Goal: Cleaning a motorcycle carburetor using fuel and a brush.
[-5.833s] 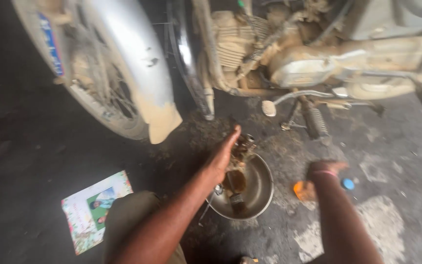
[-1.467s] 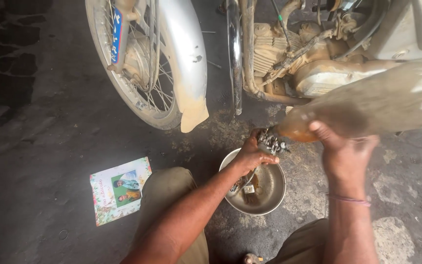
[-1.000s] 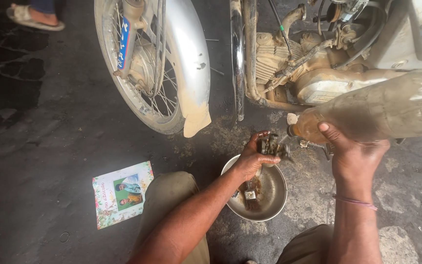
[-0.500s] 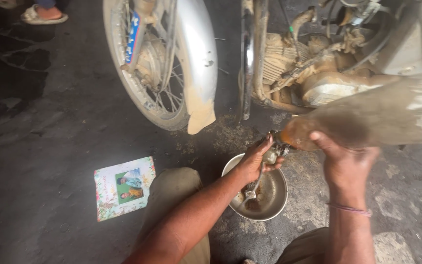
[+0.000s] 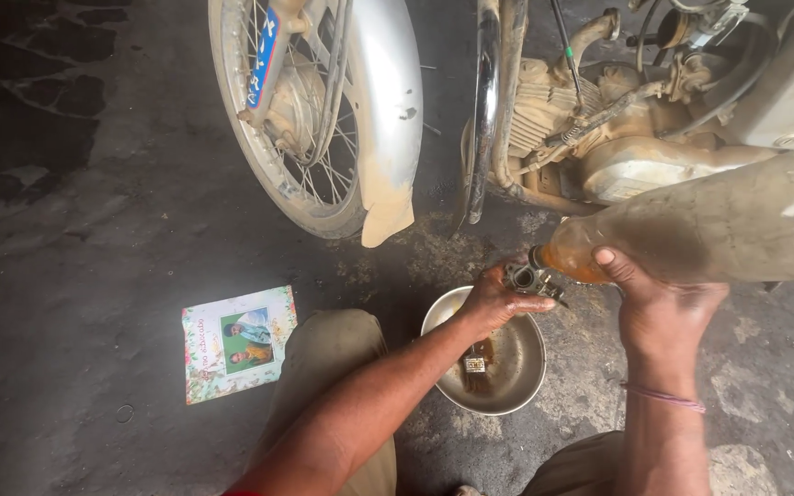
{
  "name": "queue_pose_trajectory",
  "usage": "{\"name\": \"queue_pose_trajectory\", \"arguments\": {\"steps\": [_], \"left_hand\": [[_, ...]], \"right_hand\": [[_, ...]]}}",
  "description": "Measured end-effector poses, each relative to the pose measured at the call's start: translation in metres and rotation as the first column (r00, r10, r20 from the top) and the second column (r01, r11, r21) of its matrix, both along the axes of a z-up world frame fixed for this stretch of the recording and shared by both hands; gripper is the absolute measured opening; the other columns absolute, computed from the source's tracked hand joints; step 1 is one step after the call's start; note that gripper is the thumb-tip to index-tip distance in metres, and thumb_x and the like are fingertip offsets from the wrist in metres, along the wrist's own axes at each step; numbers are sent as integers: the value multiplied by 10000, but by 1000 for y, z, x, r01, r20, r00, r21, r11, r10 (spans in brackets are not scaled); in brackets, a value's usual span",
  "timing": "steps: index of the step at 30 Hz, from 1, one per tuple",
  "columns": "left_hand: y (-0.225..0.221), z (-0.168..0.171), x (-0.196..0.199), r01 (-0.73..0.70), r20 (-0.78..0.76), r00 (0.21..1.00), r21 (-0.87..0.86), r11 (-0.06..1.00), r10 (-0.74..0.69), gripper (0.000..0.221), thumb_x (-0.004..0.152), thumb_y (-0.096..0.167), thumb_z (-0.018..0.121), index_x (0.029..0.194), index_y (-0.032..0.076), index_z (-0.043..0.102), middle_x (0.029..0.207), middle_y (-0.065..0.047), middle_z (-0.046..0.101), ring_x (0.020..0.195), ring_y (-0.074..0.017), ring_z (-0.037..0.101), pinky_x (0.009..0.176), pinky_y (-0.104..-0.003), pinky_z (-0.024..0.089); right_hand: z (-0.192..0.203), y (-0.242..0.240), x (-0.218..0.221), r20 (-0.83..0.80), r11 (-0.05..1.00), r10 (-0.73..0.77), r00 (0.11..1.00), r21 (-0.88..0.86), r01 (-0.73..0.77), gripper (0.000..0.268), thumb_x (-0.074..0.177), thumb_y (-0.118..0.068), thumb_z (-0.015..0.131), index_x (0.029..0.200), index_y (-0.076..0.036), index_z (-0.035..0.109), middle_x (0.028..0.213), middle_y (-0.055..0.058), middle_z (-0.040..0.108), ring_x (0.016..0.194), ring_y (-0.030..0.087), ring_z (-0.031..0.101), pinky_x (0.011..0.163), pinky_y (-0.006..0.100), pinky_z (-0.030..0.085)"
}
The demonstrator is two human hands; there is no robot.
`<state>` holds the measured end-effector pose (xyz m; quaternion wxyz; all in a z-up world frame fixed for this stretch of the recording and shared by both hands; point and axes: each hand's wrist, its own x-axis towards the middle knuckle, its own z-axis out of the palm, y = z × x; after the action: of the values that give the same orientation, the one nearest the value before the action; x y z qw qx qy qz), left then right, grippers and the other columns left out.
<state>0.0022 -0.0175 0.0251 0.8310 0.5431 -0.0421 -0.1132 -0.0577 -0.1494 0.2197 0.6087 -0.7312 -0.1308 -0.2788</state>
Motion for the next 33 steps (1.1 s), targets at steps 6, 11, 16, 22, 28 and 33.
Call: {"name": "queue_pose_trajectory", "arguments": {"steps": [6,11,16,22,28,33], "left_hand": [[-5,-29,7,60,-63,996,-157,986,-71,503,806,229,908,1164,26,620,1034,-149,713,931,-222,728,799,-355,639],[4,-19,9,73,-150,983,-221,972,-108,741,669,160,904,1295,87,515,1146,-157,633,1013,-285,681,853,-446,587],[10,-2,-2,16,80,996,173,985,-30,1051,579,20,923,1468,177,384,1395,-146,520,1290,-305,543,1091,-448,500],[11,-9,-9,124,218,961,209,970,-169,995,627,-22,852,1506,234,462,1412,-50,583,1307,-259,591,1157,-396,516],[13,-3,-10,106,295,940,234,966,-174,967,653,-58,818,1504,230,459,1399,-61,592,1321,-254,587,1183,-406,494],[9,13,-13,-50,314,945,421,906,-94,1007,645,1,834,1520,233,393,1453,-91,515,1329,-292,554,1144,-410,496]], "right_hand": [[-6,3,1,-24,999,40,999,6,-40,402,900,-125,901,1228,-32,687,1170,109,717,1074,219,702,1002,372,605],[-1,-11,0,8,995,-31,999,-91,32,312,940,-95,898,1156,-7,690,1109,99,715,1041,220,706,960,361,614],[7,-17,-2,29,996,-79,996,46,78,247,919,-80,889,1092,-39,717,1031,62,725,926,177,697,886,320,579],[5,-21,-4,52,995,38,998,89,-43,205,967,-13,890,1084,-9,721,1026,82,741,926,180,697,897,317,578],[19,-7,-10,-16,993,-116,993,-13,115,311,822,-77,878,1080,-62,705,1015,56,715,953,179,698,896,350,580],[11,-17,-8,0,993,-59,998,-99,58,337,876,-93,880,1135,-44,671,1113,97,709,1051,213,710,1005,402,621]]}}
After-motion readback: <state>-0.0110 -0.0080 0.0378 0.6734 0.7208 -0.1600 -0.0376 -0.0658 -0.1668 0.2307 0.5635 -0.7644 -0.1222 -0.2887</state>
